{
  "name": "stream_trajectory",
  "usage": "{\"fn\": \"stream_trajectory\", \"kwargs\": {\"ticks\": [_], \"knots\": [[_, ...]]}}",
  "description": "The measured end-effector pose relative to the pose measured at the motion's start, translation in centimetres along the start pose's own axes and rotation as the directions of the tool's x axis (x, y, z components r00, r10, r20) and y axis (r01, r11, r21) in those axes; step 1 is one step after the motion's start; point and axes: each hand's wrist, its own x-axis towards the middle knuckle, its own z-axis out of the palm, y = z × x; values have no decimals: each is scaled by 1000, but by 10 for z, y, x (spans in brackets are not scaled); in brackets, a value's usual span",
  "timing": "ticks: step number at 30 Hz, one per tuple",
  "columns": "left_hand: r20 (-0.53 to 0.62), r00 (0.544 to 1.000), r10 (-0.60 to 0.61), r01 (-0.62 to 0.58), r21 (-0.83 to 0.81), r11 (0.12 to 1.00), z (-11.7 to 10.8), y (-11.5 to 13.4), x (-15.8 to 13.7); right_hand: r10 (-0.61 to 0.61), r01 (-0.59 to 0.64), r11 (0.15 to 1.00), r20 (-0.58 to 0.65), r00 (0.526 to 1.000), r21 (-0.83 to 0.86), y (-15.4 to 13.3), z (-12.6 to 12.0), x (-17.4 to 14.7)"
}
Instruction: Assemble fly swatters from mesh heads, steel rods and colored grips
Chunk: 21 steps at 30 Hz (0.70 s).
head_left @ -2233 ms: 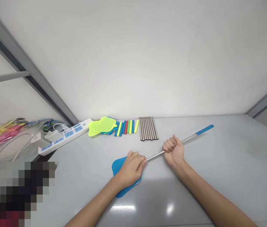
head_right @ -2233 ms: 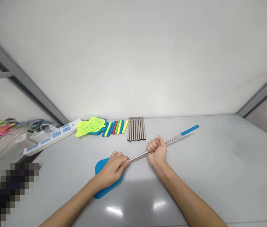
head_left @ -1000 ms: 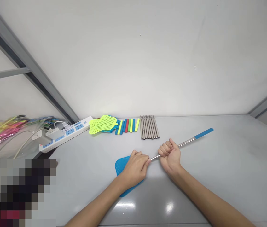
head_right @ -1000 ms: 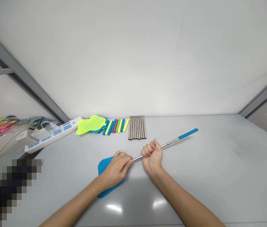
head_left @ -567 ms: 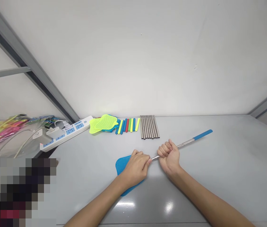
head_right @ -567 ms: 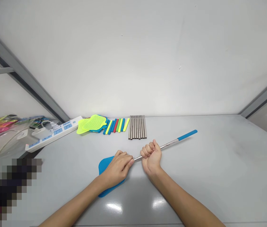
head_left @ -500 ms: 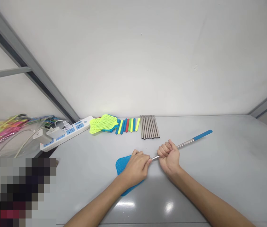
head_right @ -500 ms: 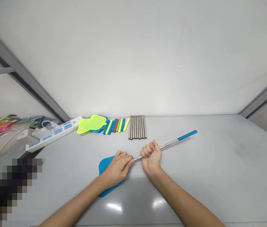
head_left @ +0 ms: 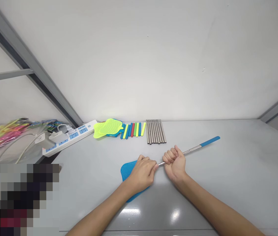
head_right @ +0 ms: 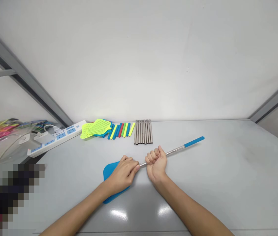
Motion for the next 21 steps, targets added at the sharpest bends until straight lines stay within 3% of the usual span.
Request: {"fn": "stream_trajectory", "kwargs": {"ticks": [15,21], "knots": [[-9,1000,2,-2,-31,1000,2,1,0,-34,36,993,25,999,-115,4,-4,-1],[5,1000,4,-4,-12,1000,2,-1,0,-20,20,997,1,1000,-72,9,-2,-5]]}}
